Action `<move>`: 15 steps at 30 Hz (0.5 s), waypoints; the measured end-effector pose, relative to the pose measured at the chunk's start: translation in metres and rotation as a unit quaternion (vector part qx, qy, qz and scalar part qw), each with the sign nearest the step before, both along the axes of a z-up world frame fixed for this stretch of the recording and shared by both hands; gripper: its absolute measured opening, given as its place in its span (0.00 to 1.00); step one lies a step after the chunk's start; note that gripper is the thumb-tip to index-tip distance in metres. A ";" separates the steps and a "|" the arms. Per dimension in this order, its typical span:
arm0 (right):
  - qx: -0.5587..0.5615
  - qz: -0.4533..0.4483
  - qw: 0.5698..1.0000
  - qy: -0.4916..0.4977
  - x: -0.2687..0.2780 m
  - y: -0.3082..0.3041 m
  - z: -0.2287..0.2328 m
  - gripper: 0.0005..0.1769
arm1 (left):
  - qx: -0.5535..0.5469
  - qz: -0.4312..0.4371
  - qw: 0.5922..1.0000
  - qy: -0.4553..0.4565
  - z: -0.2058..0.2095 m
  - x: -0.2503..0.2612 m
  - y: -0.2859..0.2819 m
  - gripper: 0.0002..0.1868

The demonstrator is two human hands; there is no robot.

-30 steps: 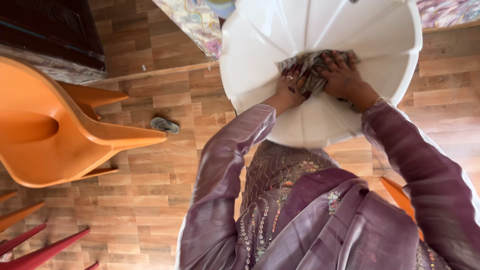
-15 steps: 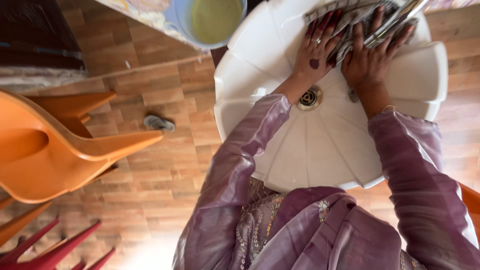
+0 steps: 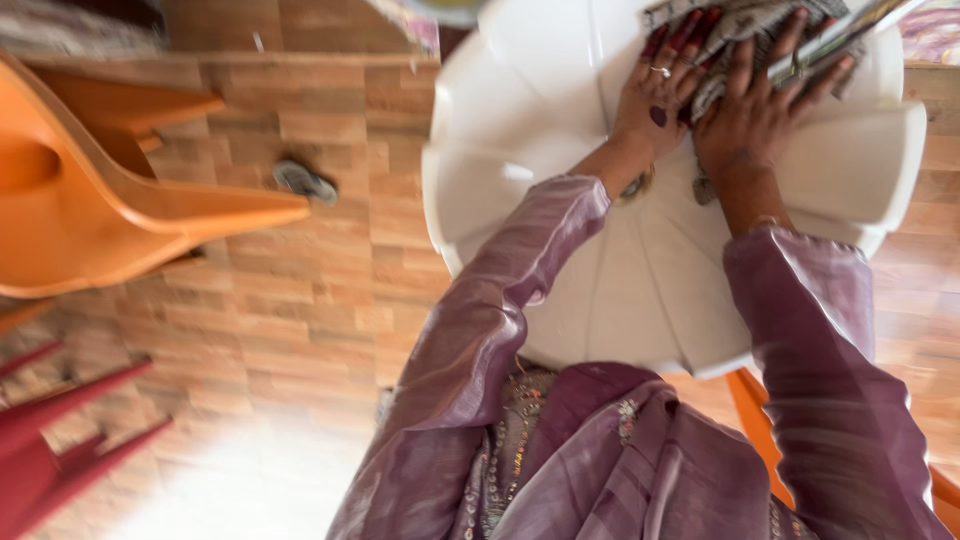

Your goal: The person scrubs the interior of a white pedestal sink with a patterned cloth. They repeatedly rub the basin surface, rinse the cloth under the faucet, and wring it out. The person also wipes the sink's drain and faucet area.

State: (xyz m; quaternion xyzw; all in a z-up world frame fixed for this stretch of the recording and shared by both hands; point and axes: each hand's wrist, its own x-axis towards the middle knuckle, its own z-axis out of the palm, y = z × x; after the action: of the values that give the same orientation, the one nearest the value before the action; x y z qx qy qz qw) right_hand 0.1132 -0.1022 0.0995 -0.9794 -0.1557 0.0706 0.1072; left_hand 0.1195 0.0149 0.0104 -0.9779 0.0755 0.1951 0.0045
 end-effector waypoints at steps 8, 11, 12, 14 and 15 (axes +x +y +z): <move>-0.093 0.199 0.966 0.134 -0.142 0.002 -0.037 0.47 | -0.047 -0.031 0.997 -0.061 0.002 -0.197 0.040 0.38; -0.060 0.229 0.952 0.195 -0.153 0.001 -0.023 0.46 | -0.007 -0.063 0.996 0.055 0.029 -0.216 0.083 0.40; -0.043 0.262 0.951 0.155 -0.146 0.001 -0.023 0.45 | 0.008 -0.073 0.994 0.084 0.033 -0.215 0.095 0.39; -0.005 0.323 0.944 0.074 -0.115 0.007 -0.027 0.44 | 0.003 -0.038 0.999 0.017 0.034 -0.199 0.109 0.37; 0.001 0.319 0.946 0.061 -0.099 0.009 -0.028 0.45 | 0.001 -0.019 1.000 -0.015 0.032 -0.190 0.115 0.36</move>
State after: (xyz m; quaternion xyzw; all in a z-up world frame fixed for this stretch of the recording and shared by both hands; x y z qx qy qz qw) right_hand 0.0144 -0.0927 0.0717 -0.8721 -0.4536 0.1606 0.0889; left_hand -0.0706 0.1294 0.0419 -0.9791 0.0936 0.1805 0.0101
